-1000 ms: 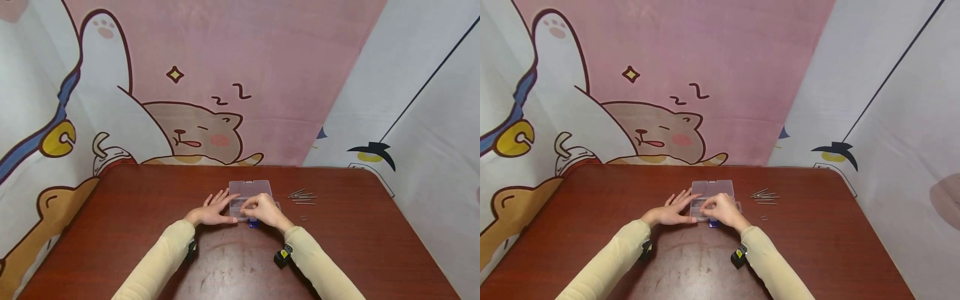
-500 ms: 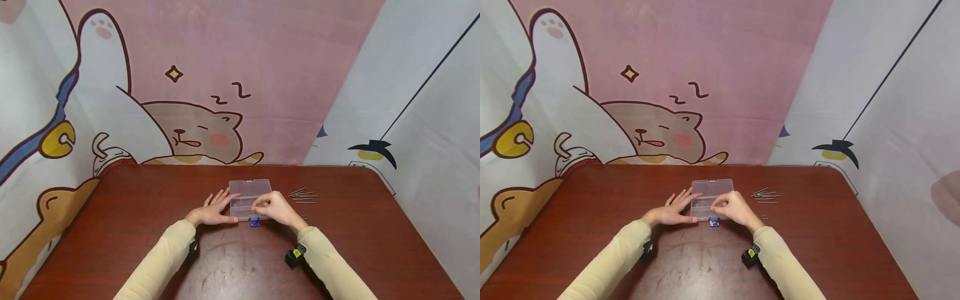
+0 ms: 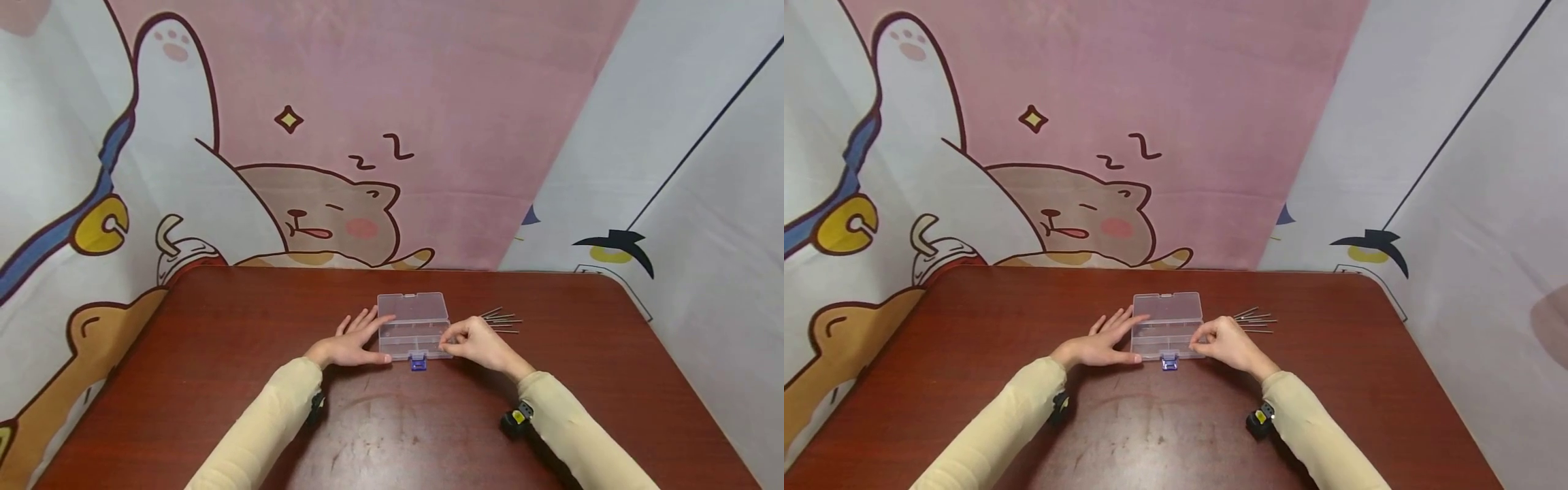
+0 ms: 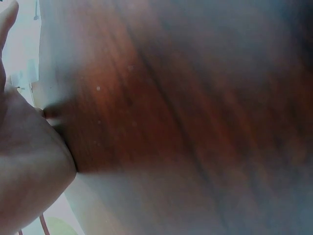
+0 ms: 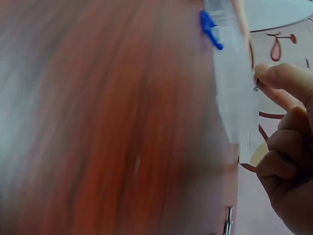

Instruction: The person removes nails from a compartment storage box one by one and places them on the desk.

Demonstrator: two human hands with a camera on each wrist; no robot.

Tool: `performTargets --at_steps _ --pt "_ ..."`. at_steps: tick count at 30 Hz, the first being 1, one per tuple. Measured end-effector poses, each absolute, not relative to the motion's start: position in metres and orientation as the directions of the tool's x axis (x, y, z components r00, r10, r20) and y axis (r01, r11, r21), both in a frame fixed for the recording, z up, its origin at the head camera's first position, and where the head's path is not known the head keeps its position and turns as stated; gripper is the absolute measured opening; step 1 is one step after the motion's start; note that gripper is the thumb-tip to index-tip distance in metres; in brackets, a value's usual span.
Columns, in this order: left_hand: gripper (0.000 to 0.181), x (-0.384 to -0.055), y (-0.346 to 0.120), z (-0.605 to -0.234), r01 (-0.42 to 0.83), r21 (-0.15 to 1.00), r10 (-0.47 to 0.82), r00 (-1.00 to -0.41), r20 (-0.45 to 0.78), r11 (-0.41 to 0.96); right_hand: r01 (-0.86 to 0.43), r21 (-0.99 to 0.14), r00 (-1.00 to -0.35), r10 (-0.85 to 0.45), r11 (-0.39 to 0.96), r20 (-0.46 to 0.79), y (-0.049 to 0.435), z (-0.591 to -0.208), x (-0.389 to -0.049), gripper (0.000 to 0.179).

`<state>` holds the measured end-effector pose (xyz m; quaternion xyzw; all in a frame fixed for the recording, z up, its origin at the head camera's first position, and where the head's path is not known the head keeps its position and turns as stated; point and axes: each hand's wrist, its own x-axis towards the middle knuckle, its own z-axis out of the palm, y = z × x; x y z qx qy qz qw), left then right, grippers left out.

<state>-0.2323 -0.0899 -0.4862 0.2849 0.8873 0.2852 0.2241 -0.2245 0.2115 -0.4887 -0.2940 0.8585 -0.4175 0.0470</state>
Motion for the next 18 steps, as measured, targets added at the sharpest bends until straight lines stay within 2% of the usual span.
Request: performTargets --at_steps 5,18 --pt "0.082 -0.233 -0.090 -0.488 0.374 0.634 0.630 -0.740 -0.236 0.676 -0.512 -0.712 -0.796 -0.577 0.481 0.183 0.221 -0.488 -0.225 0.007" --pt "0.083 -0.233 -0.090 -0.487 0.376 0.632 0.633 -0.736 -0.240 0.677 -0.461 -0.714 -0.837 -0.526 0.527 0.152 0.248 -0.488 -0.224 0.009"
